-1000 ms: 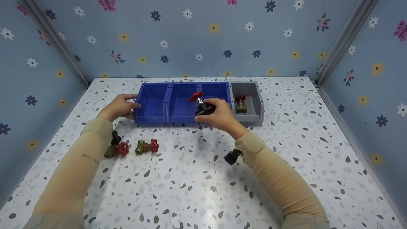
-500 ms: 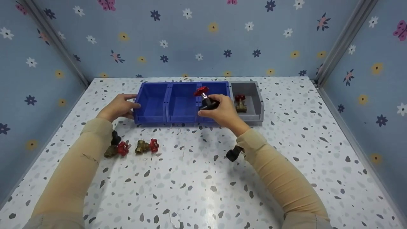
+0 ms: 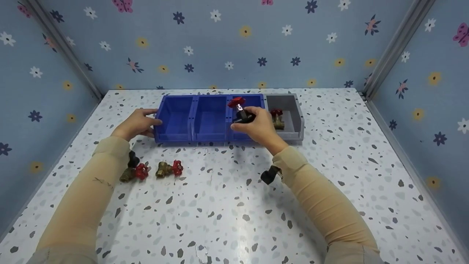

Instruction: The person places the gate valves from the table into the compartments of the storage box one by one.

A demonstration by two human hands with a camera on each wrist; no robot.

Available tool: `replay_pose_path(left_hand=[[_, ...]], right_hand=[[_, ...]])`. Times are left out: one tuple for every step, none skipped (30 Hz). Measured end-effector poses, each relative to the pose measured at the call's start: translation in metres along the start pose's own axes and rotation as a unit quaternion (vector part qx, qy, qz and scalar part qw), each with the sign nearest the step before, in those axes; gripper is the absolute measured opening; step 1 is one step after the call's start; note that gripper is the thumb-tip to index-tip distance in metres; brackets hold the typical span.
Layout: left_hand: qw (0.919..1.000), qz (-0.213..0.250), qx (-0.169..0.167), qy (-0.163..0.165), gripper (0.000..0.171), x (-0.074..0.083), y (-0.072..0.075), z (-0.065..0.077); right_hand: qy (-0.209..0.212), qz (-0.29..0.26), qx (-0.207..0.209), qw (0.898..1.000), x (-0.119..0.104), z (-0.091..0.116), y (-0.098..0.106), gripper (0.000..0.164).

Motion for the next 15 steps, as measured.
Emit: replay_pose_path(left_hand=[[1.0000, 0.001, 0.000, -0.001, 0.065, 0.0003, -0.0001, 0.0002], [1.0000, 0.002, -0.001, -0.002, 0.065, 0.0005, -0.0001, 0.0007], [1.0000, 0.003, 0.000, -0.003, 0.065, 0.0007, 0.0000, 0.0009], [1.0000, 0.003, 0.001, -0.003, 0.064, 0.0007, 0.0001, 0.0008], [1.0000, 0.002, 0.000, -0.003, 0.064, 0.0008, 0.0002, 0.0008], [1.0000, 0.001, 0.000, -0.004, 0.064, 0.0009, 0.0002, 0.0009], [1.0000, 0.001, 0.000, -0.003, 0.064, 0.0008, 0.0003, 0.0009], [1.0000, 0.001, -0.001, -0.003, 0.064, 0.0008, 0.0002, 0.0009], [1.0000, 0.002, -0.001, -0.003, 0.064, 0.0008, 0.0002, 0.0007], [1.0000, 0.002, -0.001, -0.003, 0.064, 0.0008, 0.0000, 0.0005], [1.0000, 0.002, -0.002, -0.003, 0.064, 0.0008, -0.0003, 0.0003], [1.0000, 0.001, -0.001, -0.004, 0.064, 0.0007, -0.0003, 0.0000], [1.0000, -0.001, -0.001, -0.004, 0.064, 0.0007, 0.0000, -0.0001], [1.0000, -0.003, -0.001, -0.005, 0.064, 0.0008, 0.0002, -0.0002], [1.0000, -0.005, 0.000, -0.006, 0.064, 0.0008, 0.0005, -0.0003]], right_hand=[[-0.003, -0.003, 0.000, 1.000, 0.0005, -0.0005, 0.0003, 0.081], [-0.006, -0.007, 0.001, 1.000, 0.0009, -0.0010, 0.0007, 0.082], [-0.009, -0.011, 0.001, 1.000, 0.0013, -0.0017, 0.0010, 0.082], [-0.012, -0.014, 0.001, 1.000, 0.0016, -0.0025, 0.0012, 0.083], [-0.015, -0.019, 0.001, 1.000, 0.0019, -0.0033, 0.0015, 0.083], [-0.017, -0.022, 0.000, 1.000, 0.0021, -0.0040, 0.0015, 0.084], [-0.019, -0.026, 0.000, 0.999, 0.0021, -0.0047, 0.0016, 0.084], [-0.021, -0.031, 0.000, 0.999, 0.0020, -0.0057, 0.0019, 0.084], [-0.023, -0.036, 0.000, 0.999, 0.0022, -0.0066, 0.0021, 0.083], [-0.025, -0.042, 0.000, 0.999, 0.0022, -0.0072, 0.0024, 0.082], [-0.026, -0.046, 0.000, 0.999, 0.0023, -0.0077, 0.0027, 0.082], [-0.027, -0.048, 0.001, 0.998, 0.0023, -0.0082, 0.0032, 0.080], [-0.028, -0.050, 0.003, 0.998, 0.0021, -0.0088, 0.0036, 0.079], [-0.029, -0.051, 0.004, 0.998, 0.0021, -0.0096, 0.0041, 0.078], [-0.029, -0.049, 0.006, 0.998, 0.0019, -0.0101, 0.0044, 0.077]])
Point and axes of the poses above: each hand's wrist, its own z-axis away from the middle knuckle, its own y-axis out of the back of the hand, x = y × z, the point moved 7 cm from there along -z, towards the middle knuckle, and after that the axes turned 12 degrees about -y, right-handed, at the moved point
